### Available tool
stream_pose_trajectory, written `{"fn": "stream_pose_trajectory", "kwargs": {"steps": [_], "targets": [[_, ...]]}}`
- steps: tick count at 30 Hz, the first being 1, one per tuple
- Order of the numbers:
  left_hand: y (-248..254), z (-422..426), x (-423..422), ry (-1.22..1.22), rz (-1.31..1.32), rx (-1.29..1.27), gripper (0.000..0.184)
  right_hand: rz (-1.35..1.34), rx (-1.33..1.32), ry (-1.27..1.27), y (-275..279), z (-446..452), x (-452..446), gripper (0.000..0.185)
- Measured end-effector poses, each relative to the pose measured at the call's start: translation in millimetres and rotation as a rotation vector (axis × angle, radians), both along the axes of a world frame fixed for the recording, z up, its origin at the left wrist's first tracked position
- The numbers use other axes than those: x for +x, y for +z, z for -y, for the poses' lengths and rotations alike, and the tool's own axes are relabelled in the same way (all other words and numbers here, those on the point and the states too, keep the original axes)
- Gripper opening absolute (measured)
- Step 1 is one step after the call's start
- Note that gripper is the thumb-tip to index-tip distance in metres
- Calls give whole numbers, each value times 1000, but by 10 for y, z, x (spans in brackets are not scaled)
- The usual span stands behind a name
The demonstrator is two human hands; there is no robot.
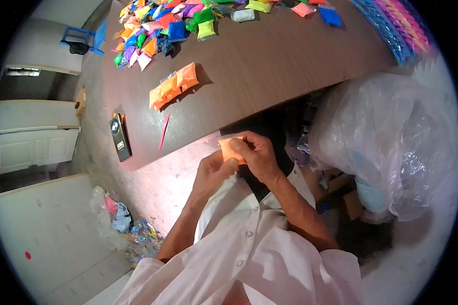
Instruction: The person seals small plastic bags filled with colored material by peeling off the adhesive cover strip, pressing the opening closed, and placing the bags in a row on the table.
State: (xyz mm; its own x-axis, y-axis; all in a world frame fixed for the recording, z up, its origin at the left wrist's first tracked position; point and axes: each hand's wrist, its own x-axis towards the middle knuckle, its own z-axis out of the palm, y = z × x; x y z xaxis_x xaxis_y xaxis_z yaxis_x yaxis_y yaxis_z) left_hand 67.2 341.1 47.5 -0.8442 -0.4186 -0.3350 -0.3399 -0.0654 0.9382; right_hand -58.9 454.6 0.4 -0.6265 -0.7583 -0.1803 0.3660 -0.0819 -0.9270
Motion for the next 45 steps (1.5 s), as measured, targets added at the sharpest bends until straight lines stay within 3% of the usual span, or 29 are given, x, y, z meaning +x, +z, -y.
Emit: {"fn": "stream_pose_trajectory", "kwargs": {"steps": [5, 16, 18, 21, 27, 33, 35, 45], "targets": [[-44, -22, 20, -3, 18, 84, 25, 71, 0, 15, 92, -36, 23, 26], [13, -101, 128, 50, -3, -16, 26, 65, -67, 45, 70, -174, 129, 26], [0, -104, 156, 96, -2, -3, 25, -172, -41, 7, 62, -202, 175, 26], [-12, -126, 200, 113, 44, 15, 24, -120, -34, 20, 61, -236, 205, 25], [-176, -105, 335, 122, -117, -82, 34, -127, -22, 19, 226, -262, 281, 23], [-85, -162, 346, 179, -62, -87, 30, -235, 0, 38, 122, -266, 345, 20], [-98, -144, 351, 213, -78, 2, 19, -227, 10, 55, 97, -264, 364, 20], [-89, -85, 243, 187, -102, -22, 23, -329, 84, 82, 150, -285, 315, 25]]}}
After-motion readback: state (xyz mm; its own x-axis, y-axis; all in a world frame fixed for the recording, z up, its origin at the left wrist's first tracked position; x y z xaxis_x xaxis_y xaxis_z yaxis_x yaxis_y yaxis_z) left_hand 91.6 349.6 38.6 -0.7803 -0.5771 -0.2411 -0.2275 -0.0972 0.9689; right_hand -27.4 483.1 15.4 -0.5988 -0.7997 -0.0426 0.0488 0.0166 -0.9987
